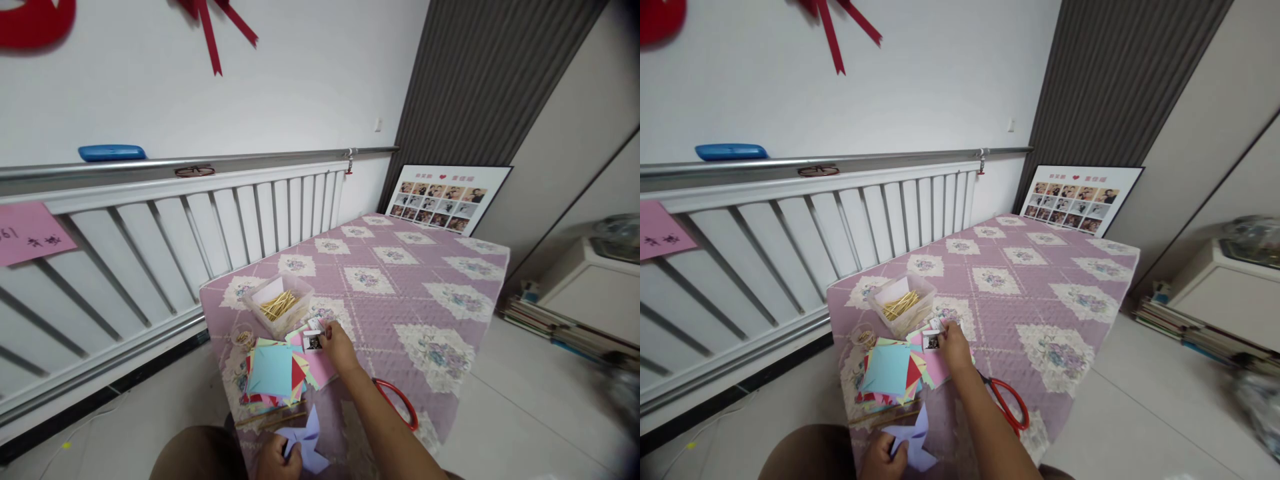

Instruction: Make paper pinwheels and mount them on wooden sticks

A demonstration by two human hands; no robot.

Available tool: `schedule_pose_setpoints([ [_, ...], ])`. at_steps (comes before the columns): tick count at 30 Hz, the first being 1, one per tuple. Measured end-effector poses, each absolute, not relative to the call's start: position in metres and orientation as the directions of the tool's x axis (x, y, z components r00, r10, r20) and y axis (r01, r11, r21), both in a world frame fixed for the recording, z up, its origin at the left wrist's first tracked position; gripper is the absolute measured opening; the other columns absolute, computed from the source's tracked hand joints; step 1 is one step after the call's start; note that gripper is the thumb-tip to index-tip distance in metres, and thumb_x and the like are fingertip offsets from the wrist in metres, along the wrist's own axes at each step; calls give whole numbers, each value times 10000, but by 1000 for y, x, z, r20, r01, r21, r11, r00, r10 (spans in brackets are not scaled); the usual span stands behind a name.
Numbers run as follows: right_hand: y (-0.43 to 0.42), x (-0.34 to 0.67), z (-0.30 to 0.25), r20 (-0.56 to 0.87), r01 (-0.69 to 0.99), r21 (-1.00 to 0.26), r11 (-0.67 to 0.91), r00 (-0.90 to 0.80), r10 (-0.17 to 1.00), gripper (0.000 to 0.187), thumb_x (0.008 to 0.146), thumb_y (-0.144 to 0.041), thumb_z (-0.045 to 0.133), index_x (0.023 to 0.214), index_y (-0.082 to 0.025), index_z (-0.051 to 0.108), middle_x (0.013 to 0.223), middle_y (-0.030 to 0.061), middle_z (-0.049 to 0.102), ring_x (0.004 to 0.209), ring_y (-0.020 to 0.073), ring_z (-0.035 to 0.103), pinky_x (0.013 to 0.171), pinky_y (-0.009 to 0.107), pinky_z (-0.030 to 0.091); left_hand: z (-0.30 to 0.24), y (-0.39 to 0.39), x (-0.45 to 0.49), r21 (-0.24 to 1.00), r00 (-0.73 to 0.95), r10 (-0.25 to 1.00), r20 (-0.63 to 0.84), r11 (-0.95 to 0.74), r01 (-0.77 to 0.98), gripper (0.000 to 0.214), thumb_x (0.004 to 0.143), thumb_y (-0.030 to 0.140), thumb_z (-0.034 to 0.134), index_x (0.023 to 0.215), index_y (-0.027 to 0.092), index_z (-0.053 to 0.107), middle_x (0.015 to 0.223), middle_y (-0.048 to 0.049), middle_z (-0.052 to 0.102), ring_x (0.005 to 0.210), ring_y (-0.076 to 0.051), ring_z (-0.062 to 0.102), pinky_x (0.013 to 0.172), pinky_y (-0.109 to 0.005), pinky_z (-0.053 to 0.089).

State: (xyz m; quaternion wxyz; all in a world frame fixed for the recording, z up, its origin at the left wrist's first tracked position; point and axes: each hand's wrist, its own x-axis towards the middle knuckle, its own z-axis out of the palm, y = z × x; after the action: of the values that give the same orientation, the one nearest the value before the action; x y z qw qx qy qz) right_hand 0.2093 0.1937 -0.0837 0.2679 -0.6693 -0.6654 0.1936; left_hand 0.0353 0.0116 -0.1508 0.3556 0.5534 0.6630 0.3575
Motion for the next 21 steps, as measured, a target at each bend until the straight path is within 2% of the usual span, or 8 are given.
schedule_pose_setpoints([
  [5, 204, 206, -84, 76, 821, -569, 55, -14, 997, 268, 901, -302, 562, 1137, -177, 573, 1161, 69, 605, 967, 205, 615, 818, 416, 524, -145, 11, 35, 861, -144, 983, -116, 172, 479, 165, 706, 295, 524, 699, 180, 643, 681, -58, 689, 699, -214, 620, 701, -277, 458],
  [9, 207, 201, -81, 39, 836, -545, 66, -53, 998, 273, 903, -302, 559, 1146, -180, 570, 1175, 71, 600, 976, 207, 613, 824, 420, 523, -143, 12, 35, 863, -106, 987, -117, 154, 480, 162, 713, 298, 519, 685, 181, 628, 653, -54, 673, 663, -209, 605, 693, -281, 454],
  [21, 194, 203, -84, -21, 803, -596, 27, -49, 999, 267, 904, -306, 557, 1137, -176, 573, 1149, 67, 611, 947, 199, 622, 805, 407, 530, -155, 12, 35, 860, -173, 982, -81, 157, 486, 153, 708, 289, 529, 657, 177, 619, 633, -41, 655, 654, -191, 604, 653, -269, 438],
])
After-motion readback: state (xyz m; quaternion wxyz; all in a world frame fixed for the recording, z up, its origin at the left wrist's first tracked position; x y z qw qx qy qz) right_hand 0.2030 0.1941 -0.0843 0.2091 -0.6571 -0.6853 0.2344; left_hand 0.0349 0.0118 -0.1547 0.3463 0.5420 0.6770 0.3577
